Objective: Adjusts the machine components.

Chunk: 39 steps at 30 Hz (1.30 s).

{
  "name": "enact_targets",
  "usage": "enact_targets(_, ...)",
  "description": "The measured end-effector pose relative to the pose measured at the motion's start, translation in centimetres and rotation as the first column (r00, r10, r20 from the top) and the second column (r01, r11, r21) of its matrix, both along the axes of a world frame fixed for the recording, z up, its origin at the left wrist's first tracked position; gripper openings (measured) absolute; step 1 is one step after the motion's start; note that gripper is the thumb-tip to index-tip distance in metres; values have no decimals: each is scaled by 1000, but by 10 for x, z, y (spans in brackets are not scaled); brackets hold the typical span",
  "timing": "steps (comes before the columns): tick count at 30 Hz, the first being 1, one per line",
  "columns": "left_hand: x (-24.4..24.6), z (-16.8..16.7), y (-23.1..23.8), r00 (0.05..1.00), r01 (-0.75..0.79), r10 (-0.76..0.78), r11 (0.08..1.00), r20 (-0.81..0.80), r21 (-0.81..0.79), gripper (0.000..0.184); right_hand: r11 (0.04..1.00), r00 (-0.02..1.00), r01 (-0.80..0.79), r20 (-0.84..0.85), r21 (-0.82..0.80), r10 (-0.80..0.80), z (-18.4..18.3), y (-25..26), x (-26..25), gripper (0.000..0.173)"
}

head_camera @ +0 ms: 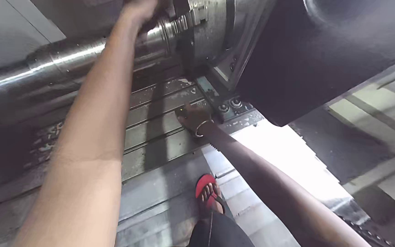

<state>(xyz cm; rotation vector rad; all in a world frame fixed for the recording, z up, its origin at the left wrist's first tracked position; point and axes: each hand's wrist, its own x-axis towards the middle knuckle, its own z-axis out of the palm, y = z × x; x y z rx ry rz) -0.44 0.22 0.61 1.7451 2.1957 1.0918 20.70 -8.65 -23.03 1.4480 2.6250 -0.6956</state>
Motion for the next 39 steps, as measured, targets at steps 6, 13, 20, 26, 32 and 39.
enact_targets(6,-4,2,2,991,-70,75,997,-114,45,28,1000,998,-29,52,-8,29,6,1,1,66)
enact_targets(13,-8,1,3,990,-37,43,998,-137,42,28,999,998,-44,52,6,43,1,2,3,70)
enact_targets(20,-11,-2,5,992,-48,53,998,-110,51,29,1000,999,-29,28,1,29,2,2,4,69)
enact_targets(26,-12,-2,6,992,-52,59,997,-109,61,29,1000,1000,-14,-13,-10,14,-2,5,7,69)
enact_targets(32,-8,-2,1,997,-19,24,997,-78,68,27,1000,1000,0,-20,-13,0,0,3,6,69)
enact_targets(39,-1,-1,-2,995,-65,67,997,-71,37,31,1000,999,8,-37,-21,-9,-5,5,6,68)
